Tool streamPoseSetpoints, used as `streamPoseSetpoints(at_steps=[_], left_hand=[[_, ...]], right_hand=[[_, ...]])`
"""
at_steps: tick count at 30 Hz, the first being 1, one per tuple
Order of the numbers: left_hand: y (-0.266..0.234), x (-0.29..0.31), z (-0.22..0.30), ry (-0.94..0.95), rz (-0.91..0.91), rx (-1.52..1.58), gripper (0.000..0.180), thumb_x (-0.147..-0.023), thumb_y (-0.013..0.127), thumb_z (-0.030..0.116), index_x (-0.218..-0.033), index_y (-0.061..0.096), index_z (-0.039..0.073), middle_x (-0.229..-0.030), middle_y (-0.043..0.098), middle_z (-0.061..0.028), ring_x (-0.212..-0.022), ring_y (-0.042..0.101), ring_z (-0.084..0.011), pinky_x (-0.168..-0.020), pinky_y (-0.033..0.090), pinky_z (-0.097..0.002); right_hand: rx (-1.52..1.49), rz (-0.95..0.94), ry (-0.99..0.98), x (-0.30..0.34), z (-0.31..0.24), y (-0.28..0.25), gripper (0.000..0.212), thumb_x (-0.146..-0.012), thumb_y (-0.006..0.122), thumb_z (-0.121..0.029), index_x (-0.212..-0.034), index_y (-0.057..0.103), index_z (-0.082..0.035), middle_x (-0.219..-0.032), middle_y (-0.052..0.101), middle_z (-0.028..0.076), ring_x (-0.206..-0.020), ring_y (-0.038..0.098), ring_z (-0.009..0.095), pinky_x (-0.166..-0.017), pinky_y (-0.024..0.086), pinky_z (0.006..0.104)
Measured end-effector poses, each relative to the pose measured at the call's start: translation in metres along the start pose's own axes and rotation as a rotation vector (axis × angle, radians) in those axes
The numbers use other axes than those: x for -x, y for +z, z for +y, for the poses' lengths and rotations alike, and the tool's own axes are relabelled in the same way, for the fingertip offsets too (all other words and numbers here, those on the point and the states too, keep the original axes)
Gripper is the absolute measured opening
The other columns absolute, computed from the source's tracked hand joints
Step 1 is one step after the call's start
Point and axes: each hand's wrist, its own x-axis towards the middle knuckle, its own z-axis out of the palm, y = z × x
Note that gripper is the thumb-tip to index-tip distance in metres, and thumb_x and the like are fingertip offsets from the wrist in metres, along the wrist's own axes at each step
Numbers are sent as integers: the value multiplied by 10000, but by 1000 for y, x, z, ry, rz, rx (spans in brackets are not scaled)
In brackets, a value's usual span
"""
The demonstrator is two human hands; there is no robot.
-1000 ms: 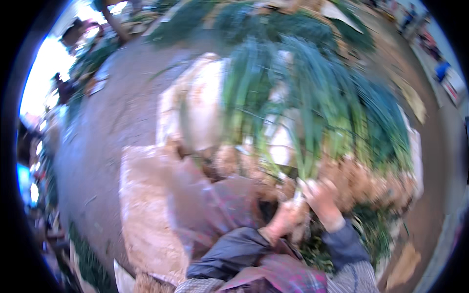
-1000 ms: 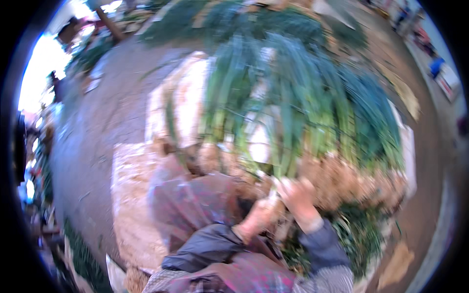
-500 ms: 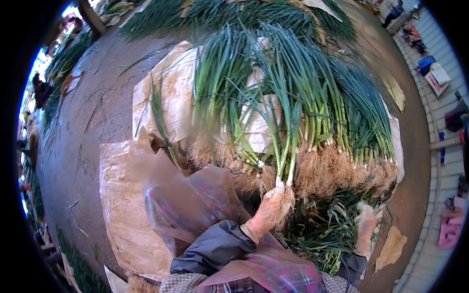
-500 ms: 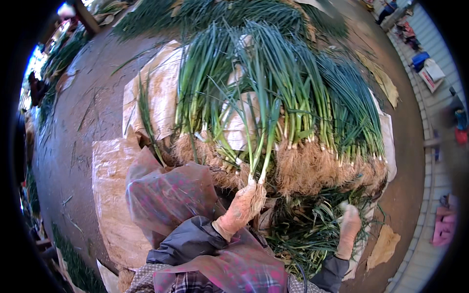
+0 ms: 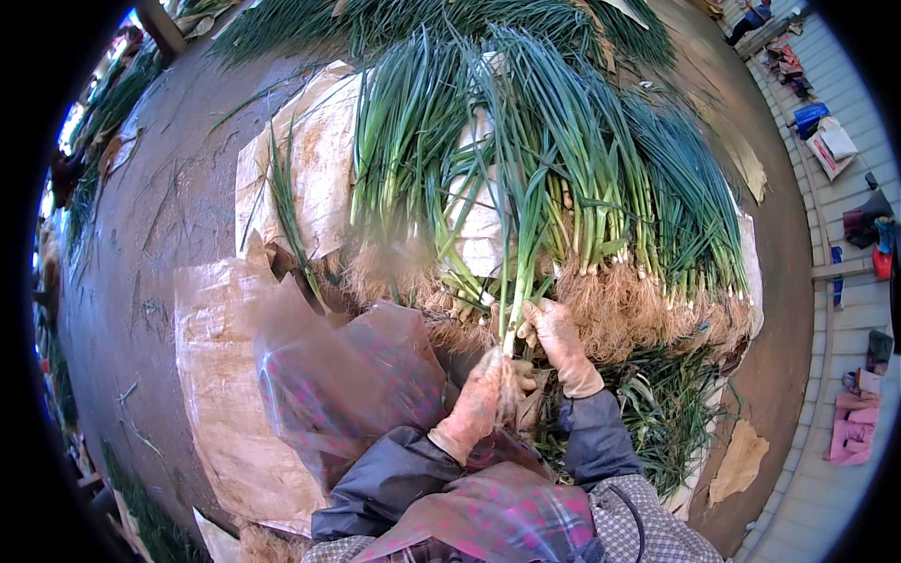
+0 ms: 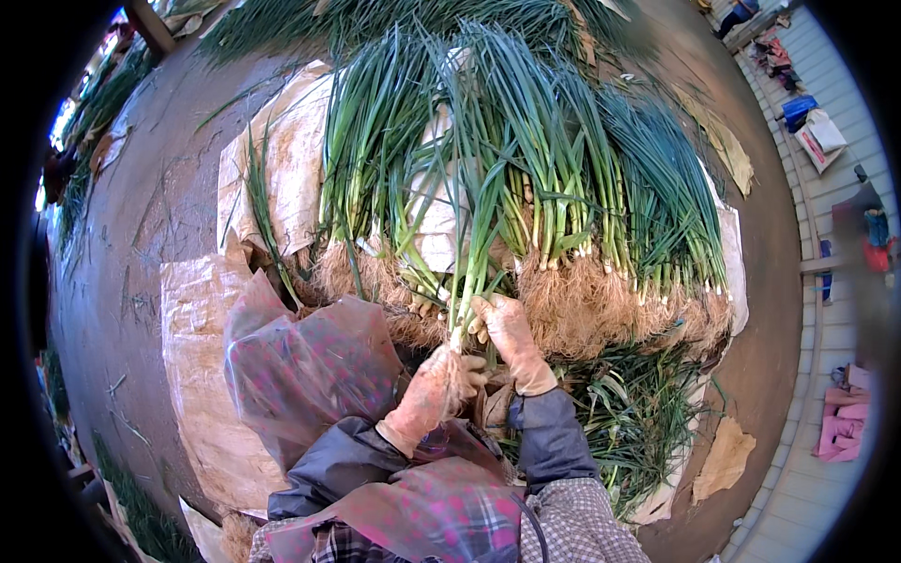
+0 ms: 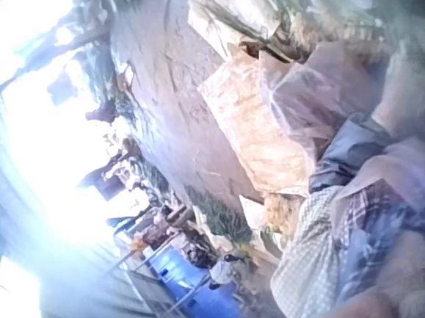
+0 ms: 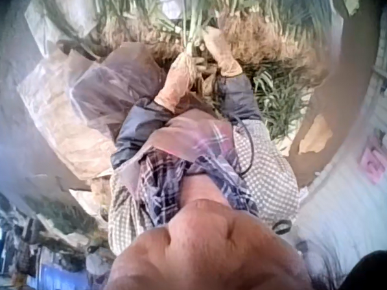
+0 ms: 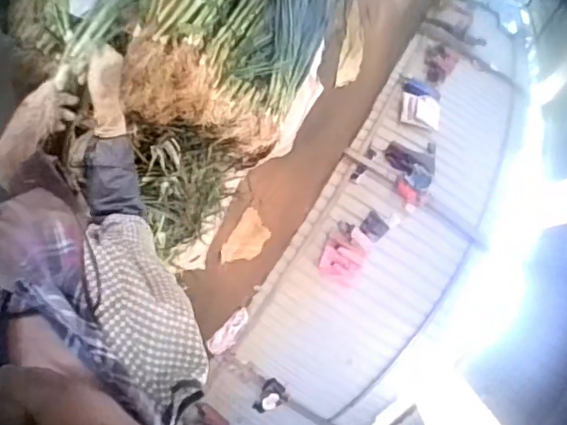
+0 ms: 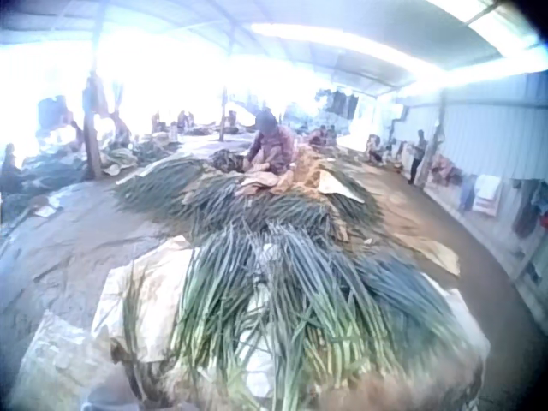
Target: The person processes leeks by hand, picking up individual stalks from a large pile, stripping away outer leaves, and bundling them together on the floor.
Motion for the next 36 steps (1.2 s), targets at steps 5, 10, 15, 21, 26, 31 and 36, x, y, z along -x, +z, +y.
streamPoseSetpoints(at_steps=[5,10,15,21,26,31,36], left_hand=[[29,-5,13,-101,167,-187,246,-1014,434,297,-1065,534,78,-731,578,-15,-513,470,-87,-470,371,-206],[7,-14,-2,29,265,-139,186,-1008,448,251,-935,528,99,-677,482,35,-477,355,-44,-414,278,-182],[23,-12,-4,-52,125,-196,295,-1017,433,305,-1177,537,80,-681,465,41,-510,347,-36,-443,280,-192],[32,-9,-32,74,-11,-624,281,-1023,416,330,-941,523,83,-661,469,41,-552,403,-51,-500,333,-212],[10,-12,-31,84,95,-504,270,-1019,440,303,-897,515,75,-672,431,52,-573,371,-45,-491,308,-221],[10,-13,-20,45,157,-259,334,-1005,430,409,-920,539,105,-614,380,65,-486,313,-35,-418,238,-203],[1,-22,-4,28,245,-132,515,-991,425,472,-1261,536,48,-632,380,77,-493,319,-35,-422,253,-197]], right_hand=[[1040,499,-707,10,29,14,217,-942,550,-283,-859,650,-109,-577,575,85,-461,547,218,-429,417,333],[699,-157,-888,85,-1,-13,156,-891,608,-195,-891,642,-42,-664,604,40,-530,571,145,-470,458,294],[1140,-205,494,123,39,-103,365,-850,669,-379,-1021,666,-56,-731,666,61,-615,628,159,-608,512,366],[618,157,-481,19,-2,-43,357,-913,616,-326,-1123,645,-39,-882,647,67,-555,543,130,-482,468,264],[769,672,-500,-43,21,19,275,-926,573,-338,-835,674,-99,-535,525,83,-538,564,268,-439,400,377],[1123,557,-1000,16,39,17,100,-897,608,-115,-918,651,-28,-622,514,37,-477,506,159,-416,409,292],[-221,492,-100,136,46,-40,222,-987,462,-143,-956,640,-14,-735,639,52,-513,536,87,-426,417,223]])
